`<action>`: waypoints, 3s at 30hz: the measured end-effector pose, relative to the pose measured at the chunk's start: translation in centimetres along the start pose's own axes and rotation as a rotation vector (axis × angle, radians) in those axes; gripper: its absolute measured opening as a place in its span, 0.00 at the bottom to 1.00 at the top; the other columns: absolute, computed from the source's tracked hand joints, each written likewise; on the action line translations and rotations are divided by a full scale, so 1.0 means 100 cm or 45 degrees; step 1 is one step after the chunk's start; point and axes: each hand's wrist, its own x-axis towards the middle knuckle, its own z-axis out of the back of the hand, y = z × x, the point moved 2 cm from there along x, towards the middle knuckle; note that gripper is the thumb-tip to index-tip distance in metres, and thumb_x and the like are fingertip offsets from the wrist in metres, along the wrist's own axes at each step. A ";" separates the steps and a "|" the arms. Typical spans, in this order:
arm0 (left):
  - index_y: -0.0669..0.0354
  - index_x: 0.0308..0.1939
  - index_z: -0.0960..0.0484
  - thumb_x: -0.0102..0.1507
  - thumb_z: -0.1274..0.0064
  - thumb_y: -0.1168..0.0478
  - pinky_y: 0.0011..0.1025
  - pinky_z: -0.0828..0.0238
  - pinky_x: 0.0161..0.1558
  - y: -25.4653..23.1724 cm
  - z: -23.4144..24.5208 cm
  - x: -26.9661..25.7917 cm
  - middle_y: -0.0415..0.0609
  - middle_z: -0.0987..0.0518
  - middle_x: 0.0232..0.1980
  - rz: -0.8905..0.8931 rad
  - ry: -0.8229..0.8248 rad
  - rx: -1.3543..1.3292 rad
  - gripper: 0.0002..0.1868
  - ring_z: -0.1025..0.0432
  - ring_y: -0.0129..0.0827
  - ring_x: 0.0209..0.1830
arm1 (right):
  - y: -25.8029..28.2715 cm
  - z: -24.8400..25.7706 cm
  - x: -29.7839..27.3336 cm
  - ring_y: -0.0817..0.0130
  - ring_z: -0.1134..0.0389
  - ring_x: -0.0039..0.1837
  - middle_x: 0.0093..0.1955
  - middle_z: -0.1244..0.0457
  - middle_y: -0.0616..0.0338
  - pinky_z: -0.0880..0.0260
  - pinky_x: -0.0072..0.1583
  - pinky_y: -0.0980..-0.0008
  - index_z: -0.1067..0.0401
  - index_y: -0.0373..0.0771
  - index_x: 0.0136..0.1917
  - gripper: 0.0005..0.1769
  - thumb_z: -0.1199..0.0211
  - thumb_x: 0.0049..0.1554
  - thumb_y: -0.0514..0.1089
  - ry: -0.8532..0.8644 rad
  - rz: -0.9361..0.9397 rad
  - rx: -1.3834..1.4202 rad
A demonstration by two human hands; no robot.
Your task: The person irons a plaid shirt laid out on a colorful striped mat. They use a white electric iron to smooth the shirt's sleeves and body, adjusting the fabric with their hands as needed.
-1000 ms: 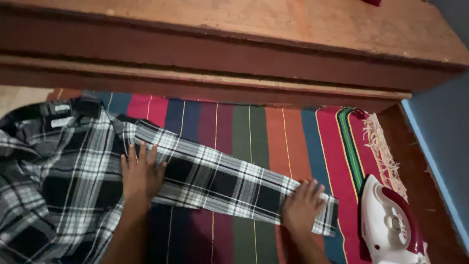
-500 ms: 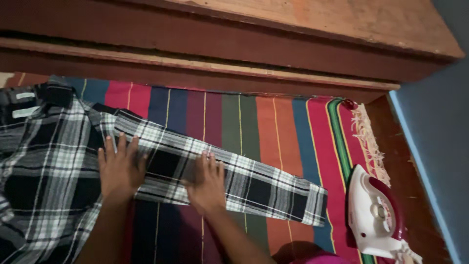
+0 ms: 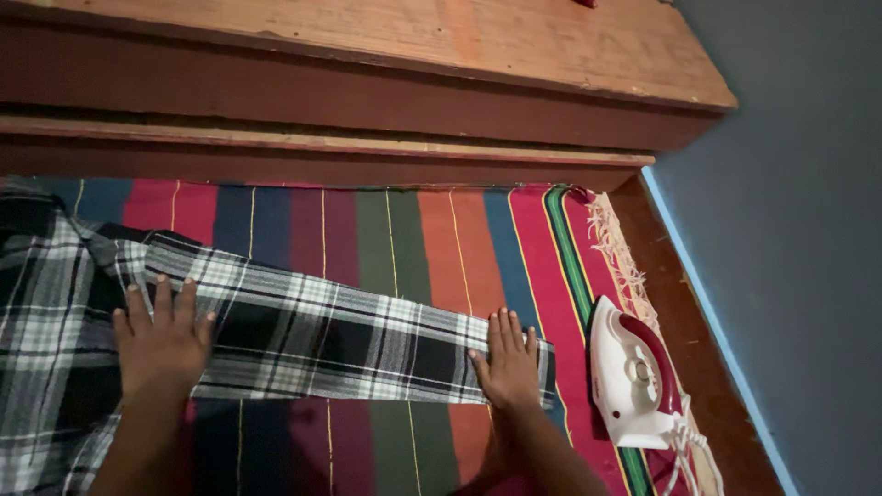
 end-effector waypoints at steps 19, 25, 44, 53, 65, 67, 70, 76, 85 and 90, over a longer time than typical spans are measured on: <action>0.55 0.74 0.39 0.61 0.57 0.45 0.63 0.60 0.73 -0.194 0.046 -0.097 0.64 0.43 0.80 -0.211 0.138 -0.140 0.39 0.54 0.60 0.79 | 0.002 -0.003 0.000 0.52 0.62 0.84 0.83 0.57 0.43 0.68 0.77 0.41 0.52 0.34 0.80 0.45 0.54 0.63 0.67 -0.031 0.001 0.029; 0.59 0.72 0.38 0.64 0.56 0.44 0.65 0.61 0.72 -0.288 0.043 -0.081 0.60 0.40 0.77 -0.363 0.108 -0.370 0.37 0.52 0.58 0.79 | 0.004 -0.005 -0.001 0.52 0.61 0.84 0.83 0.56 0.44 0.66 0.77 0.40 0.51 0.34 0.79 0.45 0.54 0.62 0.68 -0.035 -0.029 0.066; 0.47 0.77 0.40 0.65 0.65 0.33 0.63 0.69 0.73 0.020 -0.045 0.049 0.54 0.47 0.81 0.155 0.200 -0.030 0.40 0.58 0.54 0.82 | 0.008 0.006 0.011 0.52 0.61 0.83 0.82 0.57 0.45 0.66 0.76 0.41 0.50 0.35 0.78 0.46 0.51 0.59 0.67 -0.071 -0.008 0.098; 0.60 0.76 0.40 0.66 0.63 0.36 0.69 0.62 0.68 -0.070 -0.023 0.038 0.57 0.47 0.81 0.405 0.444 0.462 0.42 0.54 0.62 0.80 | 0.006 0.005 0.002 0.49 0.58 0.82 0.81 0.54 0.42 0.63 0.75 0.39 0.49 0.32 0.77 0.44 0.53 0.61 0.66 -0.137 0.048 0.087; 0.51 0.73 0.34 0.63 0.55 0.40 0.67 0.64 0.71 -0.239 0.042 0.033 0.59 0.43 0.79 -0.222 0.489 -0.362 0.37 0.53 0.56 0.79 | 0.006 0.003 0.002 0.49 0.58 0.83 0.81 0.54 0.41 0.63 0.76 0.40 0.49 0.32 0.78 0.44 0.53 0.61 0.66 -0.122 0.040 0.067; 0.48 0.74 0.35 0.67 0.58 0.42 0.65 0.59 0.74 -0.206 0.026 0.050 0.56 0.42 0.80 -0.159 0.450 -0.177 0.33 0.50 0.53 0.80 | 0.007 0.005 0.003 0.49 0.58 0.83 0.81 0.54 0.40 0.63 0.76 0.40 0.49 0.32 0.78 0.44 0.54 0.62 0.65 -0.118 0.050 0.059; 0.45 0.79 0.40 0.70 0.62 0.39 0.65 0.63 0.74 -0.143 0.001 0.066 0.55 0.46 0.83 -0.079 0.239 0.043 0.35 0.54 0.53 0.83 | 0.003 0.008 0.005 0.49 0.58 0.82 0.81 0.54 0.41 0.63 0.76 0.40 0.49 0.32 0.78 0.45 0.53 0.61 0.66 -0.081 0.036 0.074; 0.39 0.81 0.54 0.67 0.85 0.31 0.64 0.76 0.73 0.001 -0.029 0.063 0.46 0.62 0.84 0.243 0.440 0.112 0.41 0.66 0.46 0.82 | 0.007 0.006 0.003 0.52 0.58 0.83 0.82 0.55 0.44 0.64 0.77 0.42 0.49 0.34 0.78 0.44 0.55 0.61 0.67 -0.068 0.004 0.035; 0.45 0.80 0.45 0.70 0.76 0.35 0.59 0.65 0.75 0.021 -0.044 0.044 0.49 0.53 0.85 0.256 0.258 0.074 0.38 0.63 0.58 0.83 | 0.003 0.002 0.004 0.51 0.60 0.82 0.81 0.56 0.43 0.66 0.76 0.41 0.51 0.33 0.78 0.45 0.58 0.62 0.68 -0.013 0.011 0.000; 0.53 0.79 0.38 0.72 0.69 0.41 0.61 0.60 0.77 0.011 -0.036 0.024 0.58 0.46 0.85 0.233 0.107 0.032 0.35 0.56 0.64 0.83 | 0.004 0.001 0.003 0.51 0.57 0.83 0.81 0.54 0.43 0.63 0.77 0.41 0.49 0.33 0.78 0.44 0.56 0.62 0.67 -0.123 0.034 0.033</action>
